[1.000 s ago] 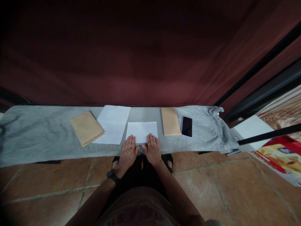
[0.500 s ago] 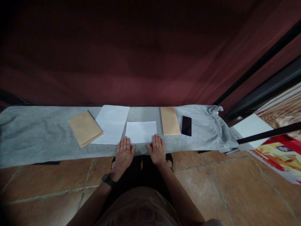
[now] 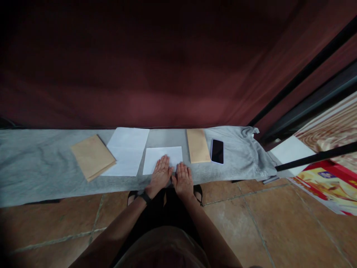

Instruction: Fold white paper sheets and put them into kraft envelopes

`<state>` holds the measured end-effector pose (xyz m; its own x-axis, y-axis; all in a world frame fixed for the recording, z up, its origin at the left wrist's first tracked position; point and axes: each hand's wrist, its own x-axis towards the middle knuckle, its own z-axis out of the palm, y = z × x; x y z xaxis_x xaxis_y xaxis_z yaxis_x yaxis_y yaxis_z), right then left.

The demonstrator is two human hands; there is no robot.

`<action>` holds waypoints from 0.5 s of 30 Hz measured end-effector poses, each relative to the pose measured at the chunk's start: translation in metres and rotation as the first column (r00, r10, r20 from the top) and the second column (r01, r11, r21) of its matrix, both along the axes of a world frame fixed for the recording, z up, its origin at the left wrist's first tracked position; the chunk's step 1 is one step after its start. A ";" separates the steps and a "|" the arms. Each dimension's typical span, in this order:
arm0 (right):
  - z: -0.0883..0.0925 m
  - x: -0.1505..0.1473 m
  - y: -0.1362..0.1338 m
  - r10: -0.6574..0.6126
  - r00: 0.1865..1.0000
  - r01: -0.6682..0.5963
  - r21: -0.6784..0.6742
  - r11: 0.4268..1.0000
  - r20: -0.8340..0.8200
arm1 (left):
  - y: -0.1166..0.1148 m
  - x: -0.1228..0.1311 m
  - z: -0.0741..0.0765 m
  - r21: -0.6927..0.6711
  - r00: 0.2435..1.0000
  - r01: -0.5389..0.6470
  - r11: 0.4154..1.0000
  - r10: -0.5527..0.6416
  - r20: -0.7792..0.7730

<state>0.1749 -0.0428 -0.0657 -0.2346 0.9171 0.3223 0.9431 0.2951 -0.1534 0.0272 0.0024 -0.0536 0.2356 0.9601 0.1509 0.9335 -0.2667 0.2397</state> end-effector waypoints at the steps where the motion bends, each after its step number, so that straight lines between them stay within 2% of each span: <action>1: 0.000 0.000 0.000 0.005 1.000 -0.005 0.007 1.000 -0.001 | 0.004 -0.005 -0.001 0.003 1.000 -0.005 1.000 0.005 -0.004; 6: 0.000 0.000 -0.002 0.015 0.999 -0.014 0.021 1.000 -0.031 | 0.017 -0.032 -0.003 0.023 0.997 -0.074 0.997 0.074 -0.018; 9: 0.003 -0.003 0.001 -0.021 0.998 0.021 -0.001 1.000 -0.063 | 0.022 -0.042 -0.004 0.042 0.994 -0.103 0.994 0.104 -0.018; 12: 0.012 -0.012 0.015 -0.068 0.992 0.061 -0.062 0.996 -0.107 | 0.025 -0.045 -0.004 0.047 0.994 -0.101 0.994 0.103 -0.024; 15: 0.022 -0.029 0.041 0.005 0.989 -0.023 -0.122 0.992 -0.149 | 0.029 -0.043 -0.003 0.029 0.998 -0.060 0.998 0.061 -0.032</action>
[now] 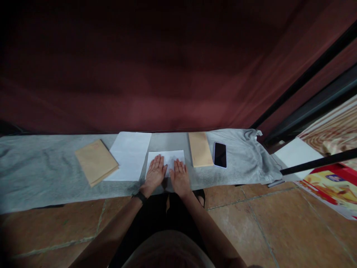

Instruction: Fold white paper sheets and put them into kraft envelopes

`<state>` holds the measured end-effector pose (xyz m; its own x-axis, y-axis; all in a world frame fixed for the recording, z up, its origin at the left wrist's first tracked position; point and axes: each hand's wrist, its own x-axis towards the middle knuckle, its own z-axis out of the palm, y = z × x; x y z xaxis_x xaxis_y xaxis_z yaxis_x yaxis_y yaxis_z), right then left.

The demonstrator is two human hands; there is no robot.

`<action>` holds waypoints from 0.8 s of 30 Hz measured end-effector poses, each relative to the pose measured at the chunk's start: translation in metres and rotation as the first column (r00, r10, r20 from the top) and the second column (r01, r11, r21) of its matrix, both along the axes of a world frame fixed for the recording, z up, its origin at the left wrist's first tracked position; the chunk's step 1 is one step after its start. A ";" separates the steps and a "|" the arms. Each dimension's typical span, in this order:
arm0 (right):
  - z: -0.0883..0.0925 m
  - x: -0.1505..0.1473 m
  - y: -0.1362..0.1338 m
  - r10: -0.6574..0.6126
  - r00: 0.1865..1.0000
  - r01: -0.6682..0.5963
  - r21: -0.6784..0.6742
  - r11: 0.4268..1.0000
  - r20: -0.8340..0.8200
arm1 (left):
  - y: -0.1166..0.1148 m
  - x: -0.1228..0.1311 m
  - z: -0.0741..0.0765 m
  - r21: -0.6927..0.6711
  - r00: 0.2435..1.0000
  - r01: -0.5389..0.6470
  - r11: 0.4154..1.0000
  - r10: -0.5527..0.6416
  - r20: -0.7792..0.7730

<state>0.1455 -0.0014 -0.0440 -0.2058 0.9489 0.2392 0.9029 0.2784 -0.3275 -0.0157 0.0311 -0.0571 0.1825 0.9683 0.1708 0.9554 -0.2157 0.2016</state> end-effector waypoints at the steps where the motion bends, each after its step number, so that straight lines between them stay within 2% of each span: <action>1: 0.002 -0.007 0.010 0.034 0.999 -0.034 -0.012 0.999 -0.011 | 0.002 0.001 0.000 -0.010 1.000 0.029 1.000 -0.029 -0.002; 4: 0.004 -0.027 0.037 0.111 0.994 -0.111 -0.038 0.993 -0.006 | 0.008 0.002 0.000 -0.037 0.995 0.097 0.995 -0.097 -0.008; 8: -0.004 -0.037 0.056 0.114 0.993 -0.113 -0.058 0.992 0.025 | 0.016 -0.003 0.002 -0.049 0.997 0.069 0.996 -0.070 -0.022; 15: -0.019 -0.019 0.061 0.024 0.997 -0.027 0.046 0.999 0.071 | 0.018 -0.018 -0.002 0.002 0.999 -0.042 0.999 0.042 -0.011; 20: -0.025 -0.009 0.060 -0.077 0.993 0.068 0.095 0.993 0.093 | 0.016 -0.019 -0.007 0.041 0.992 -0.128 0.991 0.127 0.018; 24: -0.029 -0.006 0.058 -0.126 0.986 0.114 0.105 0.988 0.109 | 0.016 -0.016 -0.004 0.022 0.983 -0.182 0.983 0.181 0.033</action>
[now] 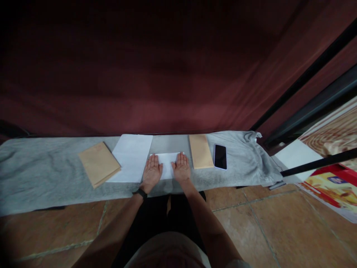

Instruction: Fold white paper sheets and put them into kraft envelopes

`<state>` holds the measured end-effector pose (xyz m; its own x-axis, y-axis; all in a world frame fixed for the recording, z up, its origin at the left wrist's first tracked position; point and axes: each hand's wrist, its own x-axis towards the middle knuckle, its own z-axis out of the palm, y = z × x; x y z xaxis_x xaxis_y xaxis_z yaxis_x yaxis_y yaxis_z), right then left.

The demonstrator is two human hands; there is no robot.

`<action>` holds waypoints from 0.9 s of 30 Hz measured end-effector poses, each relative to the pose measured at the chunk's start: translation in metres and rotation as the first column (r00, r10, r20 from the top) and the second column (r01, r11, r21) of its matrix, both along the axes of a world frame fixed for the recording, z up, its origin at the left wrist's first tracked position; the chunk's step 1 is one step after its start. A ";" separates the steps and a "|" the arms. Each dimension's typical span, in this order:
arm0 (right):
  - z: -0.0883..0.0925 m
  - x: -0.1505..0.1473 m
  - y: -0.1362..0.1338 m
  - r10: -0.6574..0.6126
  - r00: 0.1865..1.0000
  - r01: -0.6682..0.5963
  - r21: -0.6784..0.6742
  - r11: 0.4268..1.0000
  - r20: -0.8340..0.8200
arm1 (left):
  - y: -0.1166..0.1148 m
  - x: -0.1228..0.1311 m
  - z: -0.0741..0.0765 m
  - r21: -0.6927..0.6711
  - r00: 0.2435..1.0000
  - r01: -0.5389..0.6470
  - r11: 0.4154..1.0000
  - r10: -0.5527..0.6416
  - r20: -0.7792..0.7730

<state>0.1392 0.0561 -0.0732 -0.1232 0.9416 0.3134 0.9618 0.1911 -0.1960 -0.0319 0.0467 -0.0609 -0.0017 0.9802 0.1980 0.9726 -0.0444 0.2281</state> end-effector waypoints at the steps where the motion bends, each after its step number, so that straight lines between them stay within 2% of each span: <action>1: -0.001 0.000 0.000 -0.009 1.000 0.009 0.009 1.000 -0.004 | 0.000 0.001 0.002 -0.001 1.000 -0.013 1.000 0.013 0.005; 4: -0.003 -0.001 -0.001 -0.036 0.999 0.038 0.044 0.998 -0.039 | -0.004 0.005 0.007 0.005 0.999 -0.031 1.000 0.030 0.010; 8: 0.004 -0.004 0.002 -0.041 0.995 0.044 0.035 0.998 -0.096 | -0.012 0.016 0.009 0.001 0.995 0.096 0.995 -0.096 -0.002; 13: 0.016 -0.020 0.004 0.207 0.976 -0.213 -0.087 0.973 -0.075 | -0.011 0.030 0.004 -0.055 0.972 0.233 0.971 -0.235 -0.018; 15: 0.016 -0.025 0.005 0.234 0.969 -0.242 -0.119 0.963 -0.076 | -0.007 0.031 0.003 -0.083 0.964 0.261 0.962 -0.264 -0.022; 19: 0.012 -0.023 0.009 0.188 0.980 -0.194 -0.102 0.976 -0.068 | 0.002 0.023 0.005 -0.068 0.962 0.269 0.961 -0.271 -0.024; 23: 0.007 -0.014 0.013 0.151 0.988 -0.153 -0.052 0.987 -0.045 | 0.007 0.012 0.007 -0.059 0.979 0.202 0.978 -0.203 -0.024; 27: 0.002 -0.010 0.012 0.054 0.997 -0.055 -0.015 0.998 -0.063 | 0.007 0.003 0.005 -0.031 0.991 0.132 0.991 -0.132 -0.016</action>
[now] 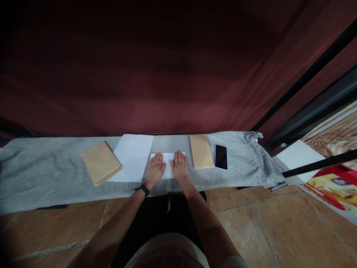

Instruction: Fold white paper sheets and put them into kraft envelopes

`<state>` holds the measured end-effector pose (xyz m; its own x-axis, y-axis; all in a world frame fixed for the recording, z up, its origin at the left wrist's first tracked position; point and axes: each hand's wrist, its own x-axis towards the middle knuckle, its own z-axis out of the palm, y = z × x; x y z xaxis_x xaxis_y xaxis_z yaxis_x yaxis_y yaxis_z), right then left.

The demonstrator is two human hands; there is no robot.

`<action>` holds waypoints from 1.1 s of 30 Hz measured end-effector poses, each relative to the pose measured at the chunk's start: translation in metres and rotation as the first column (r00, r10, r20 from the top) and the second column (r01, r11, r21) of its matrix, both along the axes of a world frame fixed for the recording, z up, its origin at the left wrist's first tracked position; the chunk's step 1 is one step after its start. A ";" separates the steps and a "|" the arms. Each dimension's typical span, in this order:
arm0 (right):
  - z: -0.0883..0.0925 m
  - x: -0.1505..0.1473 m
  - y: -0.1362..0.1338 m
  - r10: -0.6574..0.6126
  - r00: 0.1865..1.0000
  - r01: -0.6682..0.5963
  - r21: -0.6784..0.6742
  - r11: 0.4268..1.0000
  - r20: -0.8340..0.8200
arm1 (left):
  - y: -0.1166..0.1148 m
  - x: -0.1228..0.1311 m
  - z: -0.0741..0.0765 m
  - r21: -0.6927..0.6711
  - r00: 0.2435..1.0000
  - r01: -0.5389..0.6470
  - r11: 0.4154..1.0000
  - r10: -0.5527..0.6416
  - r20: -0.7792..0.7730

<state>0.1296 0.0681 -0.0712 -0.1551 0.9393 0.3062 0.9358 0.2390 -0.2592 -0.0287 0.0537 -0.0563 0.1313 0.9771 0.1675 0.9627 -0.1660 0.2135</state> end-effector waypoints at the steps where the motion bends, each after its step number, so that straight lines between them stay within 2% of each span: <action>1: -0.001 0.001 -0.001 -0.023 1.000 0.023 0.008 1.000 -0.008 | -0.001 -0.001 -0.001 0.010 1.000 -0.014 1.000 0.014 0.005; 7: -0.002 0.008 -0.005 -0.099 0.995 0.101 0.048 0.994 -0.033 | -0.010 -0.006 -0.002 0.028 0.994 -0.105 0.994 0.105 0.014; 12: 0.006 0.008 -0.018 -0.122 0.992 0.123 0.044 0.991 -0.035 | -0.035 -0.001 0.000 0.082 0.993 -0.119 0.990 0.116 0.038; 14: 0.009 0.003 -0.030 -0.083 0.997 0.083 0.008 0.997 -0.013 | -0.049 0.006 -0.001 0.092 0.998 -0.062 0.994 0.058 0.036; 18: 0.010 -0.010 -0.058 0.136 0.991 -0.135 -0.047 0.990 0.012 | -0.069 0.020 -0.003 0.027 0.998 0.065 0.998 -0.066 0.005; 20: 0.009 -0.010 -0.069 0.163 0.986 -0.162 -0.038 0.986 0.016 | -0.074 0.022 -0.003 0.007 0.997 0.078 0.997 -0.078 -0.008; 27: 0.004 0.016 -0.080 0.075 0.997 -0.075 0.037 0.996 0.019 | -0.080 0.006 0.001 0.030 1.000 0.000 1.000 -0.001 0.012; 33: -0.001 0.032 -0.087 0.007 1.000 -0.009 0.074 0.997 0.030 | -0.090 -0.005 -0.002 0.089 0.997 -0.071 0.993 0.069 0.029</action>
<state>0.1619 -0.0194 -0.0718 -0.1727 0.9129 0.3699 0.9408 0.2640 -0.2124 -0.0335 -0.0367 -0.0587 0.0574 0.9646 0.2573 0.9670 -0.1177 0.2258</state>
